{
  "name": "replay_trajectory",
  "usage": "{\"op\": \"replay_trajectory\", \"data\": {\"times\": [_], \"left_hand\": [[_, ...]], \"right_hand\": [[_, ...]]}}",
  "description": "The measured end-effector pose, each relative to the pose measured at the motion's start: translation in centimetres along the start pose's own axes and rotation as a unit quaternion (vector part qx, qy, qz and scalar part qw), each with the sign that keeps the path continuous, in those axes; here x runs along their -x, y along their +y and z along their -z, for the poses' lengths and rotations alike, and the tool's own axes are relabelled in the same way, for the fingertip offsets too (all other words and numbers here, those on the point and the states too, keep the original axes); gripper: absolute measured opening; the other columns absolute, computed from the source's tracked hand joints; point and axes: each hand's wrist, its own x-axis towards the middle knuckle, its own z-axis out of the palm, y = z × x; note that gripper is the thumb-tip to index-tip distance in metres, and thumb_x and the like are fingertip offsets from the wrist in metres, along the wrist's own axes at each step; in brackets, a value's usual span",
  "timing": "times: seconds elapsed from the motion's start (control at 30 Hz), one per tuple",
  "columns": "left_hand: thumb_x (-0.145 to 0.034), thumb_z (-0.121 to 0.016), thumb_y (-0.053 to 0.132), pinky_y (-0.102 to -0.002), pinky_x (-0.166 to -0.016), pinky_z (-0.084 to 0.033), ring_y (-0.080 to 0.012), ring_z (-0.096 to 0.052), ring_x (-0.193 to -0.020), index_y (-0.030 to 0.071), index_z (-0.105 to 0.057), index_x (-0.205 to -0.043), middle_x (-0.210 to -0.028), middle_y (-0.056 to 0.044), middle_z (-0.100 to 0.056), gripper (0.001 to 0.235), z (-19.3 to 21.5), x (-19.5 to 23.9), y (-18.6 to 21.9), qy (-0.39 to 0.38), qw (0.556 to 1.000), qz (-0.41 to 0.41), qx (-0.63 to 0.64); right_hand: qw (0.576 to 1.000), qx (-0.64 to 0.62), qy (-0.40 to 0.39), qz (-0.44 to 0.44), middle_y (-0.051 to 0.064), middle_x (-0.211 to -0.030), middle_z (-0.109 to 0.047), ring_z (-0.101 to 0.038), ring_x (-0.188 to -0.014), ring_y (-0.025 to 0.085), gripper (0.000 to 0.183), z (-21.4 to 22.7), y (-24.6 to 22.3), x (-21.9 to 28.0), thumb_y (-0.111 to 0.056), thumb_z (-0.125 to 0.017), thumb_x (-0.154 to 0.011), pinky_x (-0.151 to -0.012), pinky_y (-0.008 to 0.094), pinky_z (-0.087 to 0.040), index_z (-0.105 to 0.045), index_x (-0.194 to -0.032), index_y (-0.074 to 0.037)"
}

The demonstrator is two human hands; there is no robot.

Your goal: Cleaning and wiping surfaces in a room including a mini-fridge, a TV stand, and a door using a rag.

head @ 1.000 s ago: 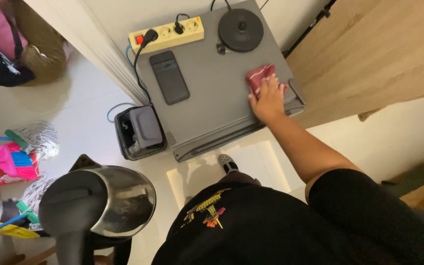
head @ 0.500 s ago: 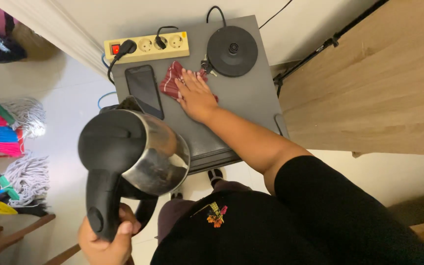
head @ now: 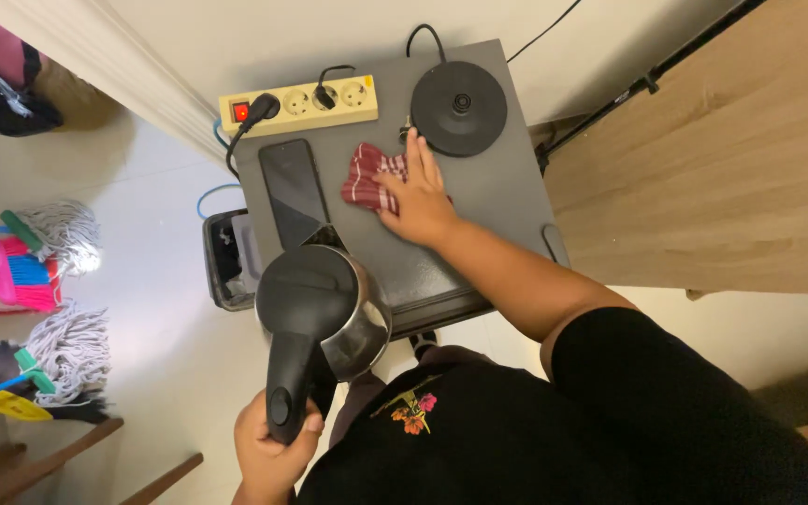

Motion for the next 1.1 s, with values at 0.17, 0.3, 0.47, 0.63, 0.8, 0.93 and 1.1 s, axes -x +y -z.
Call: {"op": "replay_trajectory", "data": {"times": [0.17, 0.3, 0.47, 0.63, 0.8, 0.93, 1.1], "left_hand": [[-0.070, -0.077, 0.008, -0.026, -0.059, -0.048, -0.0109, -0.059, -0.060, 0.007, -0.065, -0.075, -0.065, 0.000, -0.064, 0.014, 1.3, 0.4, -0.9, -0.023, 0.999, 0.000, -0.046], [-0.070, -0.080, 0.010, -0.027, -0.059, -0.048, -0.0117, -0.058, -0.060, 0.007, -0.065, -0.077, -0.066, -0.001, -0.064, 0.016, 1.7, 0.5, -2.6, -0.030, 0.997, 0.018, -0.063], [-0.074, -0.081, 0.012, -0.028, -0.064, -0.051, -0.0120, -0.060, -0.064, 0.006, -0.067, -0.091, -0.072, -0.002, -0.067, 0.023, 1.5, 0.7, -3.3, -0.036, 0.996, 0.035, -0.069], [-0.074, -0.084, 0.015, -0.027, -0.066, -0.054, -0.0115, -0.066, -0.066, 0.005, -0.069, -0.096, -0.075, -0.001, -0.072, 0.029, 1.9, 0.5, -3.9, -0.070, 0.991, 0.060, -0.098], [-0.074, -0.084, 0.015, -0.027, -0.065, -0.053, -0.0114, -0.066, -0.066, 0.006, -0.069, -0.100, -0.074, -0.002, -0.072, 0.031, 2.1, -0.1, -4.0, -0.076, 0.990, 0.073, -0.089], [-0.075, -0.083, 0.015, -0.026, -0.065, -0.053, -0.0104, -0.065, -0.066, 0.006, -0.068, -0.097, -0.075, -0.001, -0.070, 0.029, 2.4, -0.3, -4.3, -0.091, 0.993, 0.024, -0.077], [-0.077, -0.082, 0.012, -0.029, -0.063, -0.050, -0.0136, -0.060, -0.064, 0.005, -0.066, -0.086, -0.070, -0.004, -0.066, 0.019, 2.3, -0.1, -3.9, -0.084, 0.991, 0.075, -0.072]], "right_hand": [[0.995, -0.016, -0.054, -0.087, 0.034, -0.163, -0.005, -0.012, -0.152, 0.052, 0.061, -0.8, 0.1, -1.6, -0.035, -0.083, -0.072, -0.120, 0.057, -0.020, -0.063, -0.128, -0.023], [0.997, -0.012, -0.074, -0.024, 0.030, -0.166, -0.007, -0.015, -0.153, 0.048, 0.063, -1.1, -0.3, -2.3, -0.034, -0.082, -0.073, -0.122, 0.055, -0.019, -0.061, -0.131, -0.023], [0.996, -0.022, -0.051, 0.063, 0.021, -0.164, -0.022, -0.028, -0.148, 0.041, 0.060, 0.3, -1.1, 0.8, -0.022, -0.077, -0.079, -0.120, 0.053, -0.024, -0.064, -0.138, -0.027], [0.996, -0.016, -0.065, 0.059, 0.013, -0.152, -0.045, -0.040, -0.140, 0.036, 0.060, 2.5, 1.0, 5.0, -0.017, -0.073, -0.081, -0.116, 0.051, -0.029, -0.064, -0.140, -0.024], [0.993, 0.071, 0.061, -0.069, 0.013, -0.147, -0.049, -0.042, -0.136, 0.037, 0.058, -0.5, 2.9, 4.7, -0.020, -0.071, -0.088, -0.114, 0.051, -0.030, -0.060, -0.144, -0.016], [0.992, 0.075, 0.061, -0.083, 0.015, -0.149, -0.047, -0.041, -0.136, 0.037, 0.060, -1.5, 1.7, 0.7, -0.023, -0.071, -0.088, -0.113, 0.052, -0.030, -0.056, -0.146, -0.014], [0.998, 0.069, 0.013, 0.002, 0.015, -0.155, -0.043, -0.039, -0.139, 0.038, 0.066, -1.4, 1.2, 1.2, -0.031, -0.073, -0.090, -0.114, 0.053, -0.029, -0.051, -0.151, -0.015]]}}
